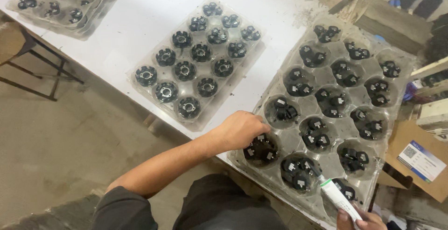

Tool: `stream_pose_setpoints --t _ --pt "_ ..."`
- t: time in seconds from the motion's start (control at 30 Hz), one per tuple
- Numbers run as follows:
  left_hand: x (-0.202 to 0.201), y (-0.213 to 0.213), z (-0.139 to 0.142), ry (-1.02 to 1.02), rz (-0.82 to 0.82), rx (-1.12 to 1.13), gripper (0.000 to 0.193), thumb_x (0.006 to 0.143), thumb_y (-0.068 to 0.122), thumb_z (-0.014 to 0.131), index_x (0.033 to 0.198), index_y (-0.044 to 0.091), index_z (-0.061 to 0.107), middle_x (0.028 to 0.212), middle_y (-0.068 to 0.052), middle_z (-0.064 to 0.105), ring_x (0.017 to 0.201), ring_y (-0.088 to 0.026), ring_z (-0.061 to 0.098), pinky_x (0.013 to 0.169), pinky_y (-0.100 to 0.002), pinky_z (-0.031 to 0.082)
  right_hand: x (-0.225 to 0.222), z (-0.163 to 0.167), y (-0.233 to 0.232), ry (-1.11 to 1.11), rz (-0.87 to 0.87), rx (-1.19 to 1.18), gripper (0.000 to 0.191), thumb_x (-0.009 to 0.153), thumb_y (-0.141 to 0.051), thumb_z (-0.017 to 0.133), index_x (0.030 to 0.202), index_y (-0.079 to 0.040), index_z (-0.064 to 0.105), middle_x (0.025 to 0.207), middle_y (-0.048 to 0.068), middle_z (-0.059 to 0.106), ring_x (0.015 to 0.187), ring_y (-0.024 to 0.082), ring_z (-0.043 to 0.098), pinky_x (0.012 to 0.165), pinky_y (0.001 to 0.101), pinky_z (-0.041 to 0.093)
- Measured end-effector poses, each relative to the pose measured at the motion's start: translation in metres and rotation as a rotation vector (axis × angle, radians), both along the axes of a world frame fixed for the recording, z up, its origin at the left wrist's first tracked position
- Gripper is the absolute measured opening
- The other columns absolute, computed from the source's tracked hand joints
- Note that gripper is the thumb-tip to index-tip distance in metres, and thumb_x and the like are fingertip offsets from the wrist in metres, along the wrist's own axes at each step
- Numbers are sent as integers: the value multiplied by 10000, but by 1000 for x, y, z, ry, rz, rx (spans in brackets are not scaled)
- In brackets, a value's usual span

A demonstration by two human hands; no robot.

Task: The person holds a tube of adhesive and squeezes a small amount onto each black plastic component, picking the parts one at a time from a molded tray and placing them back after application. Around 00:15-00:25 the person wipes the tube tip with a cloth before resuming applying adhesive to more parts.

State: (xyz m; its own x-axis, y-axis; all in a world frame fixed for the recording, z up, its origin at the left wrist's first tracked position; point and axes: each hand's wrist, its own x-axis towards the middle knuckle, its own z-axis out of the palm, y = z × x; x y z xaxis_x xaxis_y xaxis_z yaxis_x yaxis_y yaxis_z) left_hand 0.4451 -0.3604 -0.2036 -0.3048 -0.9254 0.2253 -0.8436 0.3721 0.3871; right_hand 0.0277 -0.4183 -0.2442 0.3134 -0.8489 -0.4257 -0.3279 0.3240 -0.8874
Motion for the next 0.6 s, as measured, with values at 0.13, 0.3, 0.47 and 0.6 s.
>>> stream_pose_setpoints --t 0.13,0.3,0.47,0.6 --pt "4 3 22 109 -5 62 450 681 13 705 1115 131 731 918 -134 710 904 -377 688 765 -491 541 -14 4 -15 -227 102 363 812 736 -218 611 1449 158 516 1317 382 691 1253 415 646 1146 407 296" --pt "9 -4 54 145 56 93 468 710 103 778 1172 125 706 944 -124 714 924 -362 682 762 -500 522 17 0 34 -34 -275 -416 587 786 -154 666 1323 34 521 1237 298 700 1185 341 686 1062 360 375" --pt "18 -14 71 161 125 4 445 789 159 793 1223 136 697 939 -116 694 914 -349 674 770 -479 523 53 -6 101 -102 -537 -942 354 1010 24 779 1104 -74 451 1060 226 673 1010 242 724 893 299 585" --pt "19 -27 71 187 194 -37 366 826 172 785 1186 162 718 952 -75 711 918 -332 680 769 -467 525 55 13 98 -111 -445 -1059 332 981 32 772 1081 -68 472 967 216 687 961 228 718 906 301 594"
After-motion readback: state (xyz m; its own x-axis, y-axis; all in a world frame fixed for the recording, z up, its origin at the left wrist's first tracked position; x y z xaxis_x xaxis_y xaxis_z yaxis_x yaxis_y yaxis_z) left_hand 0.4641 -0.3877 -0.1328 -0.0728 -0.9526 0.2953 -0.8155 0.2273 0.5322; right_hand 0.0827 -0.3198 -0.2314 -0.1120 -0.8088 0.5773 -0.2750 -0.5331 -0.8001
